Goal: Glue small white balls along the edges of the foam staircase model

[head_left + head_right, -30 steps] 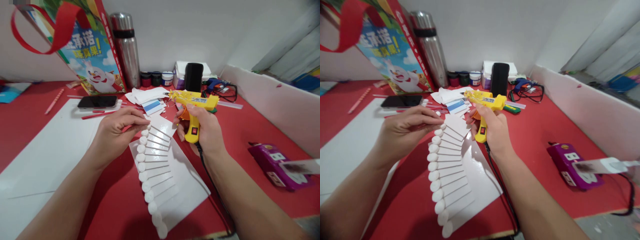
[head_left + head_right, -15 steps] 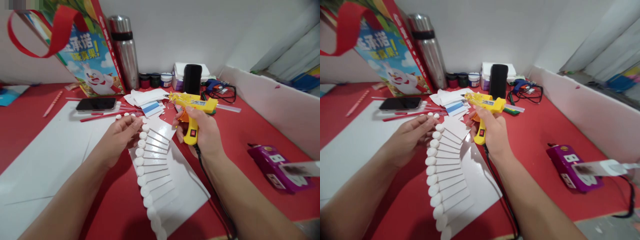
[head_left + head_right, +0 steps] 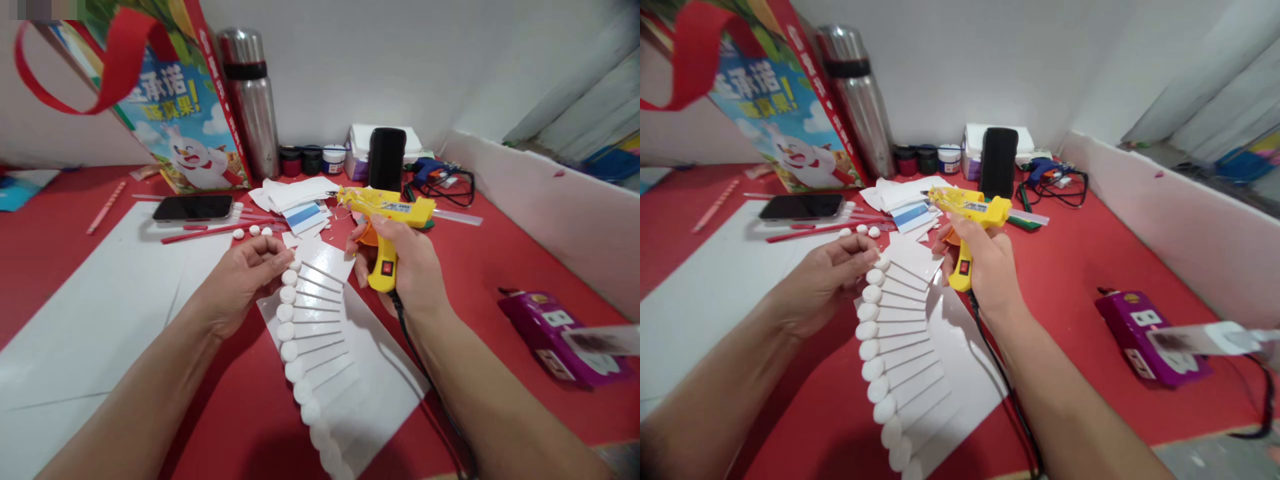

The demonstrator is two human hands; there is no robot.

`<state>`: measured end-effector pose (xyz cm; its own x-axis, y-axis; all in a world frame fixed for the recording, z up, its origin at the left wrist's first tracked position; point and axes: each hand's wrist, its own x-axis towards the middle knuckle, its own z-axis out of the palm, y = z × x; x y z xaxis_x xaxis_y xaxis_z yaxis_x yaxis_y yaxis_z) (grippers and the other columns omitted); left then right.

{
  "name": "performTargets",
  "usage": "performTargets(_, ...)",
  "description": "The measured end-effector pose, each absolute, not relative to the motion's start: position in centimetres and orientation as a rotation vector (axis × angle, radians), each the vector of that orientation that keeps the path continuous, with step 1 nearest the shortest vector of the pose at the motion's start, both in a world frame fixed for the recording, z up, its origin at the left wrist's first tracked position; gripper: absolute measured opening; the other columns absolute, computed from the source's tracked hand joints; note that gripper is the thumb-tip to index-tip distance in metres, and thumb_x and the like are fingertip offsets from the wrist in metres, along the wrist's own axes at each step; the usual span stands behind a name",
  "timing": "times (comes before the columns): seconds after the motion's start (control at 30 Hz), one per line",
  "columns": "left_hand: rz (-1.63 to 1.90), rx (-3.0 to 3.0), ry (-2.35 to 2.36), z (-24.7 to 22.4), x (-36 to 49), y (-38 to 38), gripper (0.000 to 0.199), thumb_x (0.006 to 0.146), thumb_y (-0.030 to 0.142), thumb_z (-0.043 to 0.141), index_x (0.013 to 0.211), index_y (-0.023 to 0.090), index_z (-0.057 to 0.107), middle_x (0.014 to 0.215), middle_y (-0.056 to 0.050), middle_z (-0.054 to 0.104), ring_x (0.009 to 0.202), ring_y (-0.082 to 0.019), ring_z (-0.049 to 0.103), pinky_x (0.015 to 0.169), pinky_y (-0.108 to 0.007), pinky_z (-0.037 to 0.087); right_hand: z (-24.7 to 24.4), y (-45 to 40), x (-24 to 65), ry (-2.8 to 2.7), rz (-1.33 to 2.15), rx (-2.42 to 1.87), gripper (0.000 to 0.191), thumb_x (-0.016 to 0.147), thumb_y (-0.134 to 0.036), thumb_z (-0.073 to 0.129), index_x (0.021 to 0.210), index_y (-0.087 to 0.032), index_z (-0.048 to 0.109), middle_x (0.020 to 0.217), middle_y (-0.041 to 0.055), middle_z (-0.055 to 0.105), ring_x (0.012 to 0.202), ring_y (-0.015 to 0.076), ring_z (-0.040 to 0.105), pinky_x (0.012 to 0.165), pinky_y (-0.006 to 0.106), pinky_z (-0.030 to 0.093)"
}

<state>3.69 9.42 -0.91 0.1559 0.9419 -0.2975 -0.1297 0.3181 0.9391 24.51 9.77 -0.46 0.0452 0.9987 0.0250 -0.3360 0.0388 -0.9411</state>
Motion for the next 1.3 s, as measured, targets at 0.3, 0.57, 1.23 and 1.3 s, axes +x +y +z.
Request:
performTargets(0.3, 0.927, 0.898, 1.088, -1.5, 3.1, 9.3, 0.033, 0.08, 0.041, 0.083, 0.082, 0.016, 0.061, 0.071, 0.003, 0.06, 0.056, -0.004, 0.05, 0.05, -0.014, 0.04, -0.7, 10.0, 24.9, -0.941, 1.288, -0.943, 0.025, 0.086, -0.037, 0.068, 0.072, -0.017, 0.07, 0.063, 0.0026, 0.066, 0.036, 0.0116, 0.054, 0.034, 0.024, 0.037)
performTargets(0.57, 0.995, 0.933, 1.088, -2.0, 3.1, 9.5, 0.033, 0.078, 0.041, 0.085, 0.085, 0.016, 0.064, 0.075, 0.002, 0.065, 0.058, -0.006, 0.056, 0.053, -0.015, 0.044, -0.8, 10.2, 24.8, -0.915, 1.271, -0.939, 0.025, 0.085, -0.036, 0.068, 0.071, -0.016, 0.069, 0.064, 0.0034, 0.067, 0.035, 0.0116, 0.054, 0.034, 0.024, 0.038)
performTargets(1.23, 0.962, 0.906, 1.068, -1.5, 3.2, 9.2, 0.031, 0.079, 0.041, 0.084, 0.084, 0.016, 0.067, 0.076, 0.001, 0.066, 0.064, -0.007, 0.059, 0.06, -0.016, 0.049, -0.8, 10.1, 24.8, -0.894, 1.264, -0.929, 0.024, 0.088, -0.033, 0.065, 0.075, -0.013, 0.069, 0.063, 0.002, 0.065, 0.036, 0.011, 0.055, 0.036, 0.022, 0.038)
performTargets(1.3, 0.948, 0.876, 1.057, -1.7, 3.2, 9.3, 0.033, 0.082, 0.045, 0.081, 0.083, 0.015, 0.067, 0.076, 0.0, 0.066, 0.064, -0.008, 0.059, 0.063, -0.018, 0.051, -0.8, 10.1, 24.8, -0.862, 1.258, -0.932, 0.023, 0.087, -0.032, 0.065, 0.075, -0.013, 0.069, 0.064, 0.0023, 0.066, 0.036, 0.0111, 0.055, 0.036, 0.023, 0.038)
